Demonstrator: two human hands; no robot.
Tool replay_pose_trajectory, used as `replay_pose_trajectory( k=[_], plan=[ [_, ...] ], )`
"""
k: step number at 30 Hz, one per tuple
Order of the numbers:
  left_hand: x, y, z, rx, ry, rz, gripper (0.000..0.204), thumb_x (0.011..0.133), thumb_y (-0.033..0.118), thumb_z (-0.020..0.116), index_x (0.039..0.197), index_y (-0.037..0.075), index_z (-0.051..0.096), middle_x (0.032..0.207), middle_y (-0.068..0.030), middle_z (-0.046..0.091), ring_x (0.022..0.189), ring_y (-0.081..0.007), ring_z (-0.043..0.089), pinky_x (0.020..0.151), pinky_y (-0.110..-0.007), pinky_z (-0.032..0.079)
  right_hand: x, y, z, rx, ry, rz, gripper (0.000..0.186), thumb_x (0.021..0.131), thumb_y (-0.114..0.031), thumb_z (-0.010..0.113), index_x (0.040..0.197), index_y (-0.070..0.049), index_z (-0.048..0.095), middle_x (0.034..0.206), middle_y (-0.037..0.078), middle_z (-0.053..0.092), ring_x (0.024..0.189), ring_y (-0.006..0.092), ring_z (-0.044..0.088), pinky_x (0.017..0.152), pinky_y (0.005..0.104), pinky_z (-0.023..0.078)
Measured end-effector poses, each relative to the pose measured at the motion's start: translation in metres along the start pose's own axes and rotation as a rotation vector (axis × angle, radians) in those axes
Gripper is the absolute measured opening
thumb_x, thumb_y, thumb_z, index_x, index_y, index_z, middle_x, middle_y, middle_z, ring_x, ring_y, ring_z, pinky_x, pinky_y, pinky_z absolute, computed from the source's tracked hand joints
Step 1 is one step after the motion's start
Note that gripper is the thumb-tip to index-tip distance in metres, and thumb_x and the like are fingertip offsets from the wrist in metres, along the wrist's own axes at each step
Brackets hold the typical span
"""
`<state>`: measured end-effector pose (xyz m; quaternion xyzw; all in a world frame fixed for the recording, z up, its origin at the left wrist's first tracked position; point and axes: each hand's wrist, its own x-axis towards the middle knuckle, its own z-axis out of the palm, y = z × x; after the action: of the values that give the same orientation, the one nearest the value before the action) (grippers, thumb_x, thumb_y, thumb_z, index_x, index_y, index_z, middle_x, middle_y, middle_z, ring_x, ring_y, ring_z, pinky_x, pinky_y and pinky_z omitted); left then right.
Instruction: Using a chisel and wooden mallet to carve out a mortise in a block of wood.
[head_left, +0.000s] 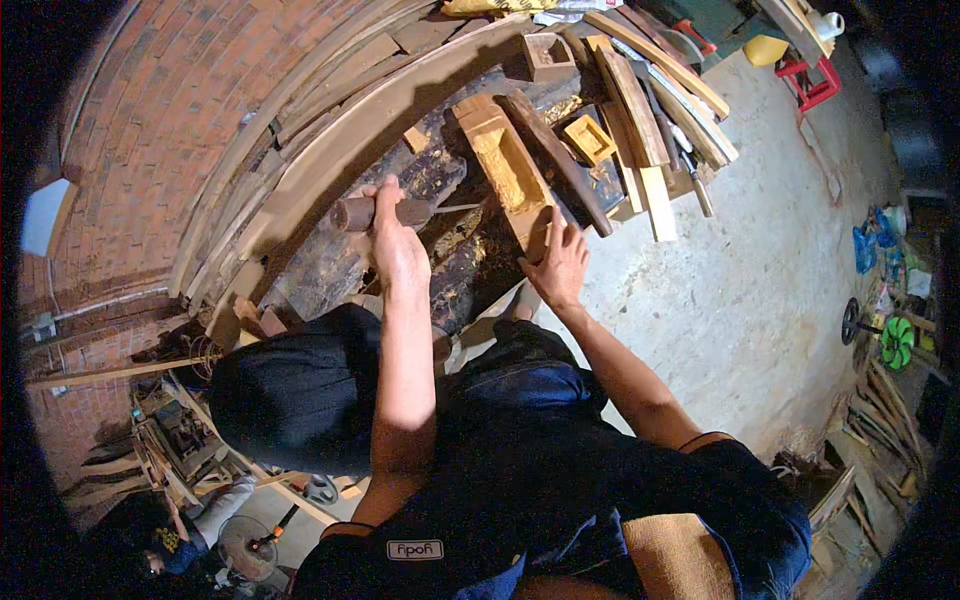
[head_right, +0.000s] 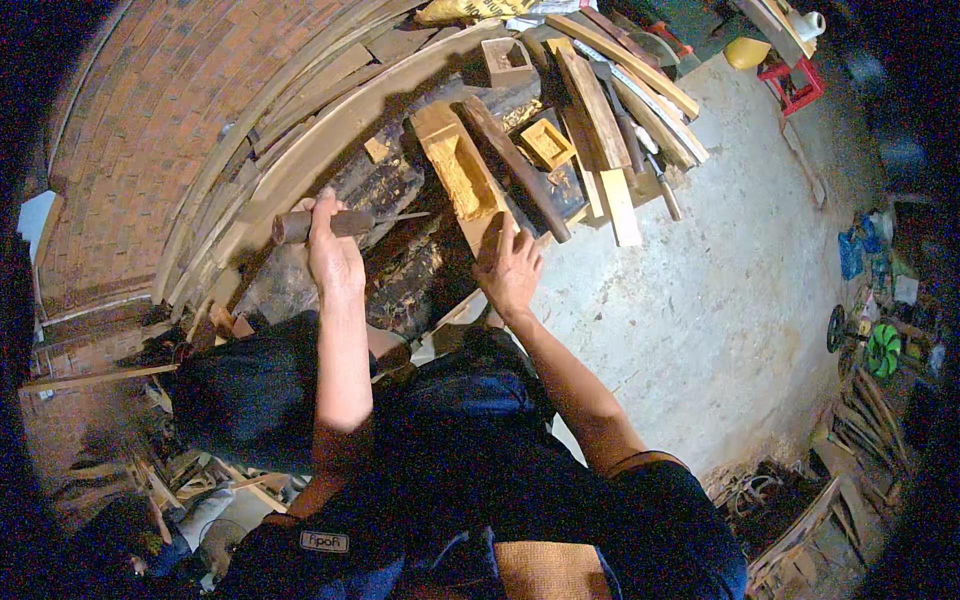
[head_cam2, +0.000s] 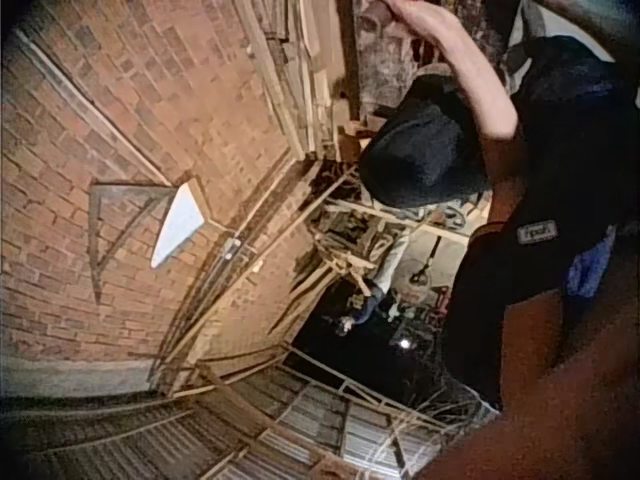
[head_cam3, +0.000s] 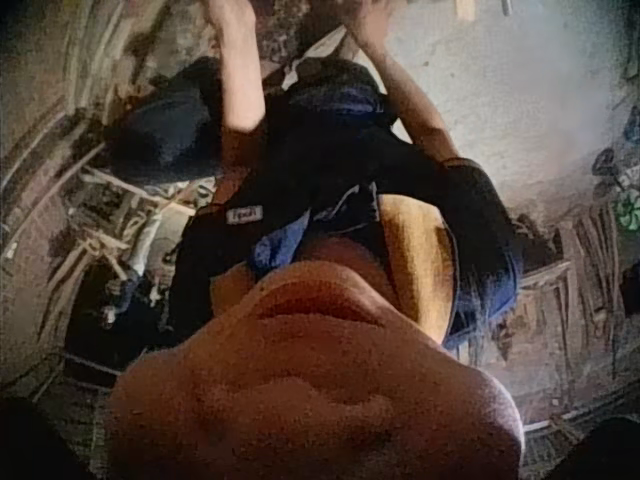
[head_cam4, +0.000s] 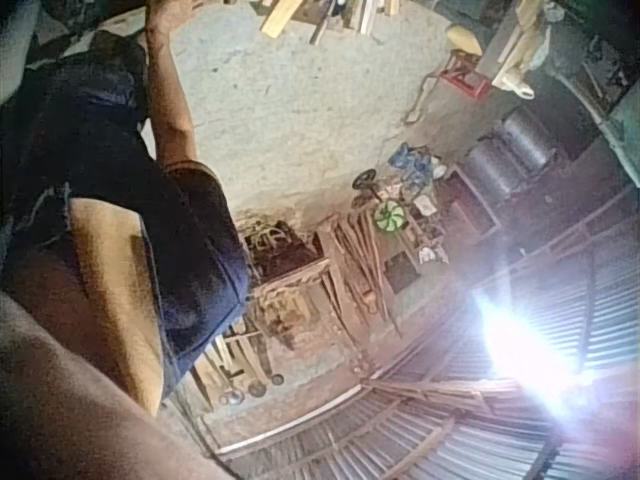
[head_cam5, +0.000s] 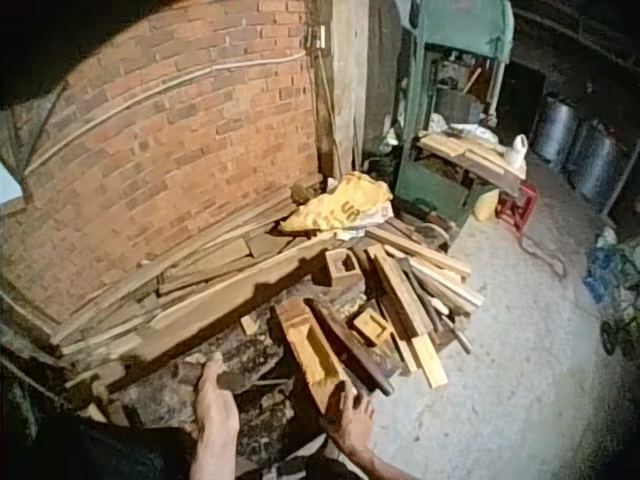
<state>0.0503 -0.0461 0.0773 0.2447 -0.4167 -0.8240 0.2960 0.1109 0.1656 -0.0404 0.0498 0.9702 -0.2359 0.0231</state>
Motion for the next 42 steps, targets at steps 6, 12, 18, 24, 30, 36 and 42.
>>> replay_pose_trajectory(
  k=[6, 12, 18, 24, 30, 36, 42],
  plan=[
    [-0.033, -0.004, 0.023, 0.107, -0.124, -0.007, 0.026, 0.082, -0.001, 0.074, 0.092, 0.011, 0.052, 0.091, 0.0011, 0.052, 0.082, -0.0136, 0.054, 0.077, -0.03, 0.045, -0.003, 0.031, 0.012, 0.051, -0.045, -0.044, 0.117, 0.065, -0.035, 0.088, 0.157, -0.013, 0.018, 0.141, 0.02, 0.041, 0.129, 0.0393, 0.041, 0.104, 0.0503, 0.038],
    [-0.033, -0.015, 0.034, 0.202, -0.169, -0.043, 0.027, 0.084, -0.002, 0.073, 0.091, 0.011, 0.05, 0.091, 0.0015, 0.051, 0.08, -0.0132, 0.053, 0.08, -0.032, 0.045, 0.0, 0.022, 0.004, 0.083, -0.085, 0.014, 0.117, 0.065, -0.038, 0.088, 0.157, -0.017, 0.019, 0.136, 0.015, 0.047, 0.123, 0.0355, 0.046, 0.097, 0.0493, 0.04],
    [-0.021, -0.038, 0.059, 0.221, -0.183, -0.025, 0.023, 0.086, 0.002, 0.074, 0.09, 0.011, 0.053, 0.087, 0.0009, 0.054, 0.079, -0.0121, 0.054, 0.077, -0.032, 0.047, 0.011, 0.027, 0.0, 0.046, -0.058, -0.03, 0.114, 0.065, -0.04, 0.088, 0.156, -0.02, 0.023, 0.136, 0.014, 0.047, 0.122, 0.0358, 0.047, 0.094, 0.05, 0.04],
    [-0.024, -0.068, 0.073, 0.338, -0.265, 0.011, 0.021, 0.088, 0.016, 0.075, 0.091, 0.008, 0.055, 0.087, -0.0005, 0.058, 0.079, -0.0129, 0.056, 0.074, -0.03, 0.046, 0.013, 0.025, 0.0, 0.009, -0.139, -0.024, 0.112, 0.064, -0.042, 0.088, 0.155, -0.02, 0.025, 0.14, 0.015, 0.043, 0.125, 0.0365, 0.045, 0.097, 0.0517, 0.039],
    [-0.021, -0.097, 0.05, 0.476, -0.214, 0.104, 0.037, 0.09, 0.018, 0.073, 0.118, 0.009, 0.05, 0.094, -0.0022, 0.06, 0.08, -0.0133, 0.057, 0.075, -0.031, 0.048, 0.032, 0.031, -0.007, 0.1, -0.137, -0.07, 0.084, 0.073, -0.033, 0.082, 0.145, -0.015, 0.043, 0.134, 0.015, 0.05, 0.12, 0.0353, 0.049, 0.097, 0.0489, 0.04],
    [-0.05, -0.073, 0.049, 0.575, -0.565, 0.124, 0.057, 0.088, 0.013, 0.067, 0.137, 0.007, 0.038, 0.096, -0.0018, 0.06, 0.092, -0.0113, 0.056, 0.087, -0.031, 0.046, 0.107, 0.046, -0.018, 0.086, 0.146, -0.16, 0.056, 0.083, -0.016, 0.067, 0.136, -0.009, 0.05, 0.127, 0.018, 0.054, 0.117, 0.0413, 0.05, 0.1, 0.0524, 0.04],
    [-0.068, -0.08, 0.038, 0.626, -0.851, 0.143, 0.027, 0.085, 0.017, 0.075, 0.109, 0.006, 0.067, 0.096, -0.0037, 0.069, 0.083, -0.0163, 0.065, 0.077, -0.031, 0.051, 0.151, 0.056, 0.002, 0.115, -0.044, -0.285, 0.069, 0.078, -0.012, 0.068, 0.143, -0.015, 0.043, 0.121, 0.02, 0.055, 0.111, 0.0445, 0.053, 0.094, 0.0526, 0.045]
  ],
)
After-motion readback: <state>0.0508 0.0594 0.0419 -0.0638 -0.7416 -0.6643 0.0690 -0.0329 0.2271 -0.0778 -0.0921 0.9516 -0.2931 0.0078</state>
